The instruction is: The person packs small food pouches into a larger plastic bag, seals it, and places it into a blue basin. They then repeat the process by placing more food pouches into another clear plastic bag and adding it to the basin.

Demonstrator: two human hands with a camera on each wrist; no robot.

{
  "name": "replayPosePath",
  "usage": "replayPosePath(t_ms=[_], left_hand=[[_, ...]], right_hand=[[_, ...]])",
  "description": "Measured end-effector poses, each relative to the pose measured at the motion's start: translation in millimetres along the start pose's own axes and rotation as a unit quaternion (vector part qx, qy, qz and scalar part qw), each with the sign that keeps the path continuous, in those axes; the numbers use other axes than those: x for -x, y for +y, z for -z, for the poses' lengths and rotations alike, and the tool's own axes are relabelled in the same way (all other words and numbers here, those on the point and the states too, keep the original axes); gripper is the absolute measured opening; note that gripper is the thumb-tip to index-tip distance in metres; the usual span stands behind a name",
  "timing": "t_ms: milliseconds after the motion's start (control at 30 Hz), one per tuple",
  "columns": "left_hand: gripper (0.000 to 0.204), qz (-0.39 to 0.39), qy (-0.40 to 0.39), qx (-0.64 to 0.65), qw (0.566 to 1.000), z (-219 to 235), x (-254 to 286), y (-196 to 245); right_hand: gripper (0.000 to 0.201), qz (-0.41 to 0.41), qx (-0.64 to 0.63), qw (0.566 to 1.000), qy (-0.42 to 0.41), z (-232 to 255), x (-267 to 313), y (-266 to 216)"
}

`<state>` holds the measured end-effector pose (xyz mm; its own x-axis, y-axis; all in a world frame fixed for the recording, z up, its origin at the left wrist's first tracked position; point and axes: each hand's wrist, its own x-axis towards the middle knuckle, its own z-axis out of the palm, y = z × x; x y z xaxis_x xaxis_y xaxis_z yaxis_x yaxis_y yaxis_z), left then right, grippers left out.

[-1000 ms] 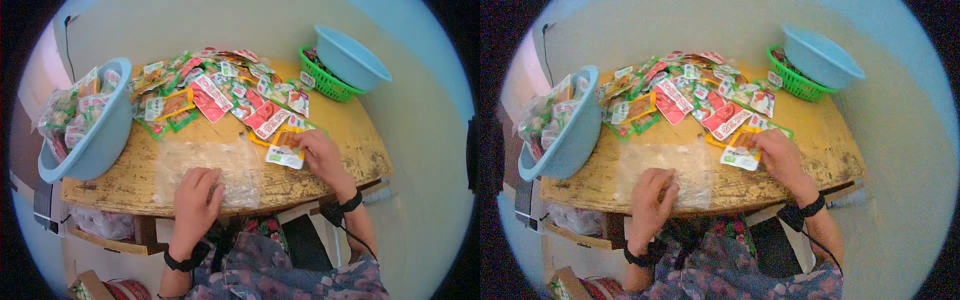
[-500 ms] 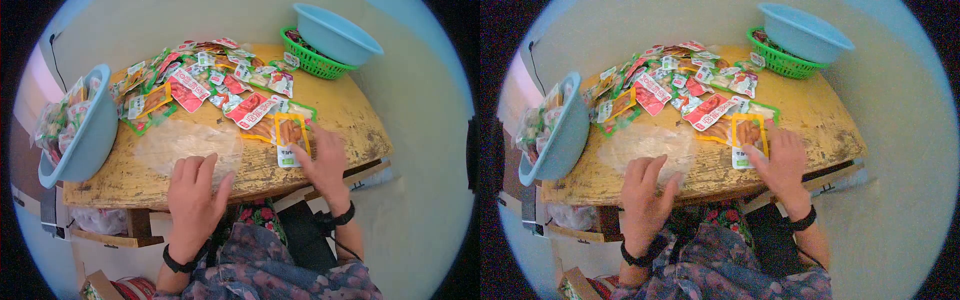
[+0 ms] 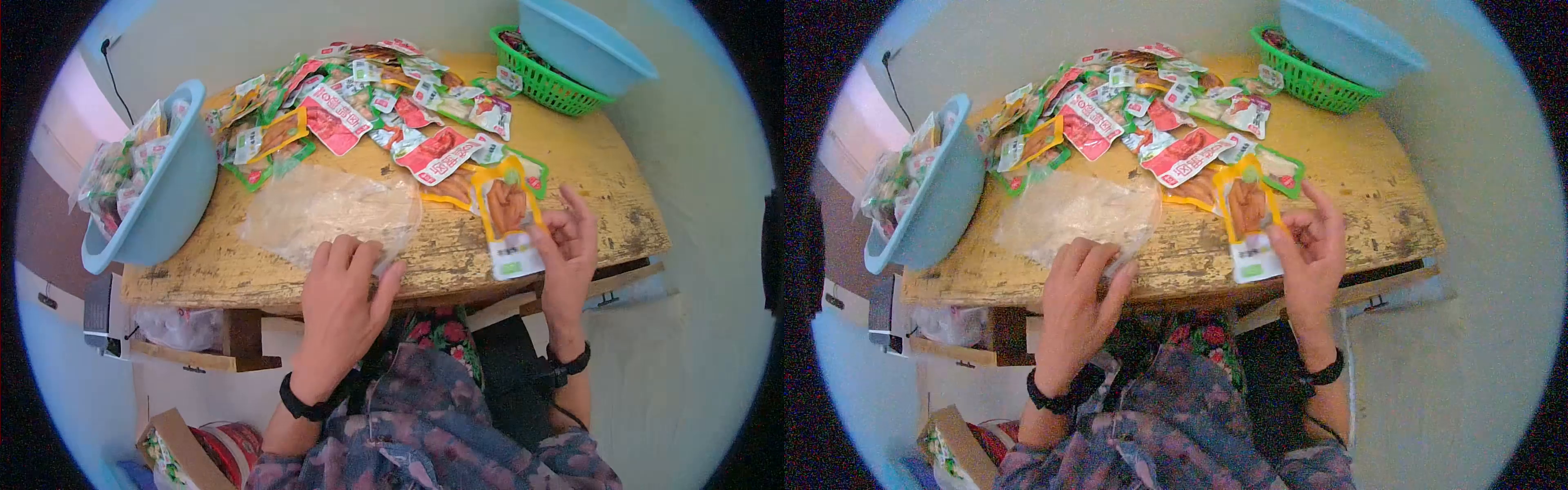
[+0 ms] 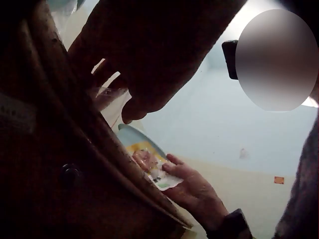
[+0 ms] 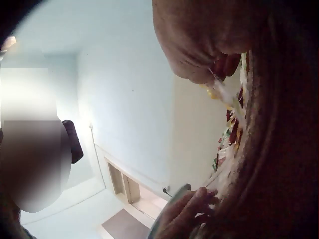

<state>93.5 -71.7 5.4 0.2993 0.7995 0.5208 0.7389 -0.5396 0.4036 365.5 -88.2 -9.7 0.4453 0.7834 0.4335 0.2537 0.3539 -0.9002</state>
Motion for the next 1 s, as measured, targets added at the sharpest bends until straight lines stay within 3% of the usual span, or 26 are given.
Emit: replayPosePath(t_ms=[33, 133, 233, 333, 533, 633, 833, 1000], left_hand=[[0.028, 0.006, 0.001, -0.005, 1.000, 0.0, -0.8, 3.1], [0.029, 0.015, -0.007, -0.025, 1.000, 0.7, -5.0, 9.8], [0.033, 0.015, -0.025, -0.050, 0.998, -1.4, -8.6, 7.1], [0.034, 0.013, -0.018, -0.055, 0.998, -9.3, -7.5, -1.2], [0.019, 0.003, -0.028, -0.046, 0.999, 0.3, -4.6, 10.1], [0.014, 0.002, -0.009, -0.011, 1.000, -6.3, -4.7, 0.7], [0.008, 0.057, 0.001, 0.114, 0.992, -1.4, -4.6, -8.3], [0.005, 0.084, 0.011, 0.146, 0.986, -1.1, -2.3, -11.4]], right_hand=[[0.056, 0.024, -0.045, 0.999, 0.006, -5.1, 1.0, -6.9], [0.048, 0.031, -0.004, 1.000, -0.004, -10.1, 7.8, -10.8], [0.041, 0.099, 0.089, 0.991, -0.010, -18.4, 12.2, -12.1], [0.035, 0.018, 0.064, 0.998, -0.003, -22.9, 14.0, -18.5], [0.034, 0.062, 0.176, 0.982, -0.035, -18.0, 10.9, -0.7], [0.035, 0.031, 0.182, 0.981, -0.059, -22.0, 12.6, 3.5], [0.033, -0.034, 0.103, 0.990, -0.092, -21.8, 10.5, -6.7], [0.029, -0.056, 0.011, 0.997, -0.057, -25.7, 10.6, -4.7]])
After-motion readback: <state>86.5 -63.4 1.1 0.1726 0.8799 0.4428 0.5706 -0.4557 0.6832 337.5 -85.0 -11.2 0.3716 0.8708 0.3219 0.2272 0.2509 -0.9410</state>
